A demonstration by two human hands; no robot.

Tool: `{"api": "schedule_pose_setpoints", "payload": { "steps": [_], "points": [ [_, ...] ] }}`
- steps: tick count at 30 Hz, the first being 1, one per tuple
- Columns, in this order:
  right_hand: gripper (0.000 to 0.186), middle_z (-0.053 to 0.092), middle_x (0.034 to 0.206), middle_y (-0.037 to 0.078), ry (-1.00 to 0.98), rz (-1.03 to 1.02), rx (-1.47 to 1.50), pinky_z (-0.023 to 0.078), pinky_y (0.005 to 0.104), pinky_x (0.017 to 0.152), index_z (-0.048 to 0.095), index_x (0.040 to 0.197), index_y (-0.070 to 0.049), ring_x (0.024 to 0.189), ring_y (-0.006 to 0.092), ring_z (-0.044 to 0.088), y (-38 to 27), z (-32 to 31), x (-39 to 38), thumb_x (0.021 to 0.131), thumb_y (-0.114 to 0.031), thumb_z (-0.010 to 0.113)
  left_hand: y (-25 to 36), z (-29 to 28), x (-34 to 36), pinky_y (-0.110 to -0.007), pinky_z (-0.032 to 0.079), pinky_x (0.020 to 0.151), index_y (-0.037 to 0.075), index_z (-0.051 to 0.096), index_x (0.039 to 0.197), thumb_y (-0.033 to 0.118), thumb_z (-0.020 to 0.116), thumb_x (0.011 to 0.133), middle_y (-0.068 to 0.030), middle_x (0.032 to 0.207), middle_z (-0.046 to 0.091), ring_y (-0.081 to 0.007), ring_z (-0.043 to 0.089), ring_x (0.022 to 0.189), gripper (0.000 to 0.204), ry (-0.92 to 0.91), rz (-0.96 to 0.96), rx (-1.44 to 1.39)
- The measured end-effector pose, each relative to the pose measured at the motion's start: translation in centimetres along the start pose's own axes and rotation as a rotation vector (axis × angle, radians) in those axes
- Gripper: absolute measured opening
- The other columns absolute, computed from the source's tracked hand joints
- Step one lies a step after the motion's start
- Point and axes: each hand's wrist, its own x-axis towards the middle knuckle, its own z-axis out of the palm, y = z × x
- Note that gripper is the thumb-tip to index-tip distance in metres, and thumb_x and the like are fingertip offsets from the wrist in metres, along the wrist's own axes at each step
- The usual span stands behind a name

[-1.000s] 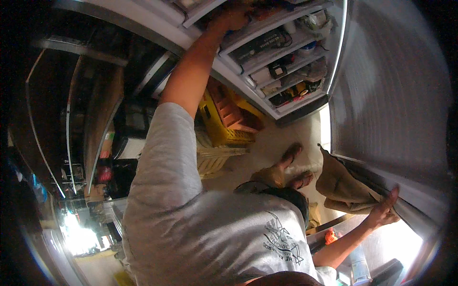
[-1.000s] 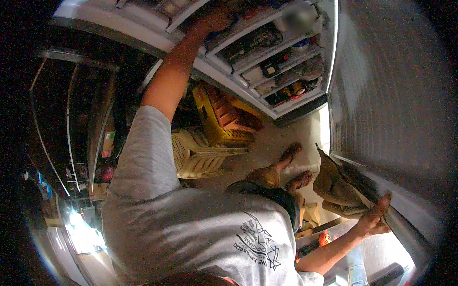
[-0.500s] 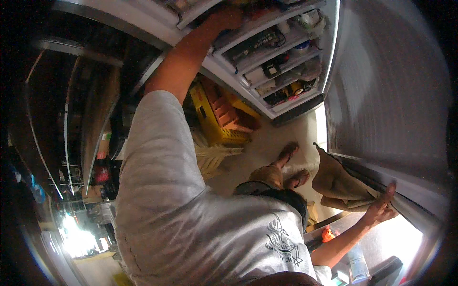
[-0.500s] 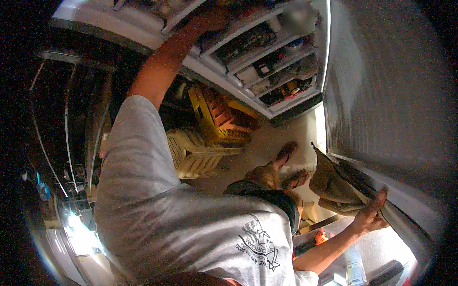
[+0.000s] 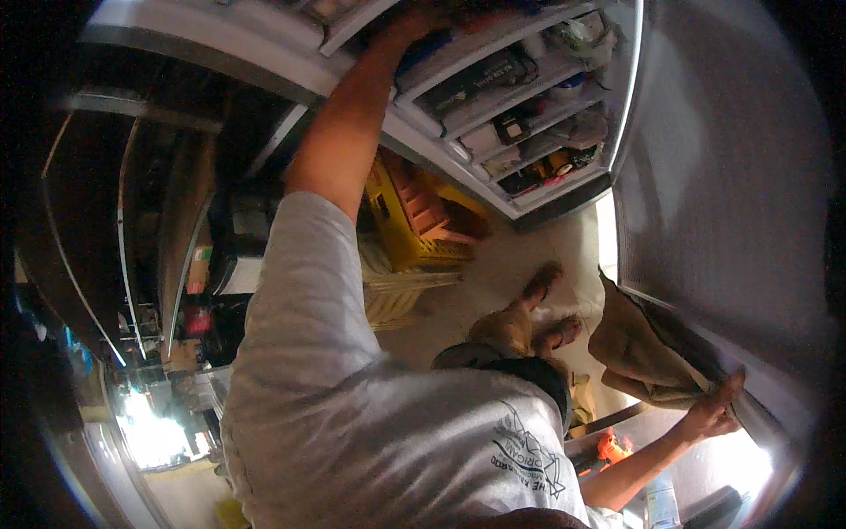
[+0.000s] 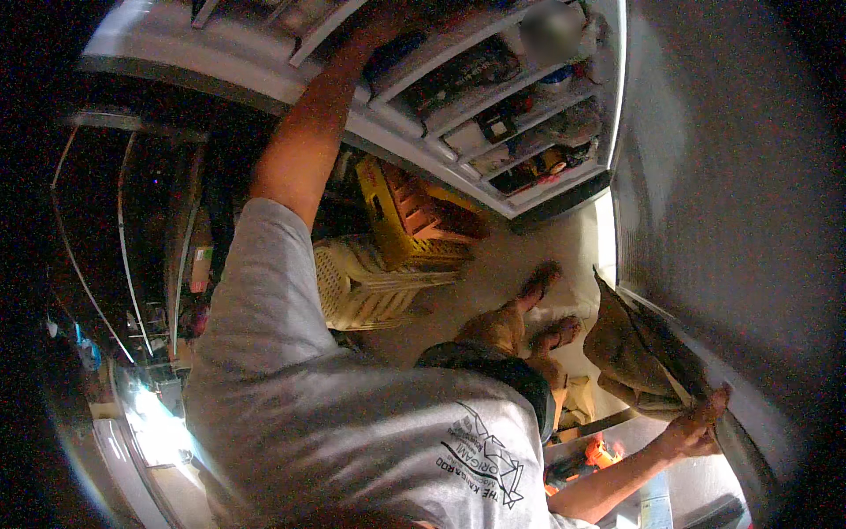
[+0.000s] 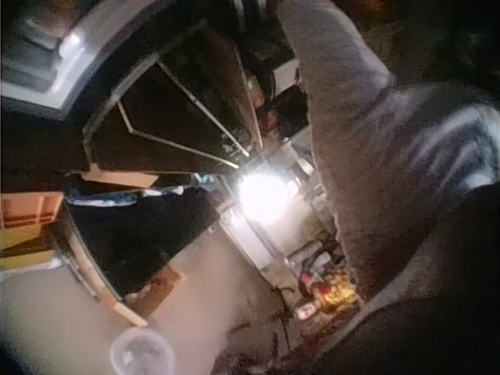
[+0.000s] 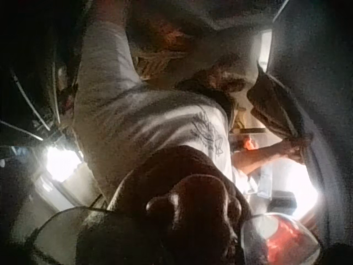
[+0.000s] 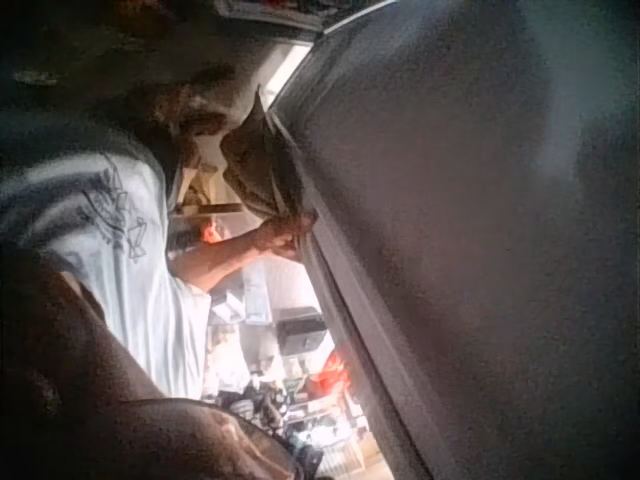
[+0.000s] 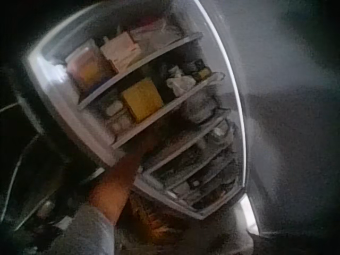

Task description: The person holds an electric drill and uses it on a fastener located on the side of a large stainless steel industrial oven.

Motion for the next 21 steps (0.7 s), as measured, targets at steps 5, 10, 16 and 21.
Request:
{"api": "schedule_pose_setpoints", "payload": {
  "steps": [5, 10, 16, 21],
  "points": [
    [0.047, 0.067, 0.114, 0.022, 0.079, 0.011, -0.047, 0.052, 0.0419, 0.091, 0.066, 0.114, 0.013, 0.101, 0.0275, 0.064, -1.9, 1.1, 0.2, 0.093, -0.029, 0.070, -0.2, 1.3, -1.1, -0.046, 0.053, 0.089, -0.001, 0.068, 0.102, 0.009, 0.054, 0.086, -0.0239, 0.103, 0.068, -0.0377, 0.067, 0.098, 0.023, 0.032, -0.022, 0.027],
    [0.044, 0.070, 0.105, 0.023, 0.004, -0.094, -0.023, 0.053, 0.0428, 0.090, 0.070, 0.105, 0.013, 0.094, 0.0288, 0.066, 0.1, -0.2, 0.4, 0.094, -0.030, 0.067, 0.0, 2.9, -2.1, -0.046, 0.053, 0.088, -0.001, 0.068, 0.102, 0.009, 0.054, 0.086, -0.0238, 0.103, 0.068, -0.0377, 0.067, 0.098, 0.023, 0.063, -0.038, 0.018],
    [0.046, 0.068, 0.113, 0.025, 0.036, -0.035, 0.034, 0.052, 0.0406, 0.090, 0.067, 0.111, 0.014, 0.100, 0.0276, 0.065, -1.1, 1.6, 0.1, 0.093, -0.029, 0.070, -0.8, 4.5, -3.1, -0.046, 0.053, 0.088, -0.001, 0.068, 0.102, 0.008, 0.054, 0.086, -0.0236, 0.103, 0.068, -0.0378, 0.067, 0.097, 0.023, 0.242, -0.196, 0.024],
    [0.050, 0.067, 0.114, 0.024, 0.013, -0.049, -0.002, 0.051, 0.0406, 0.091, 0.065, 0.116, 0.014, 0.100, 0.0280, 0.065, -2.0, 1.5, 0.1, 0.092, -0.030, 0.071, -0.5, 6.2, -3.2, -0.046, 0.054, 0.088, -0.001, 0.068, 0.102, 0.008, 0.054, 0.086, -0.0235, 0.102, 0.068, -0.0378, 0.067, 0.097, 0.022, 0.373, -0.296, 0.003]
  ]
}}
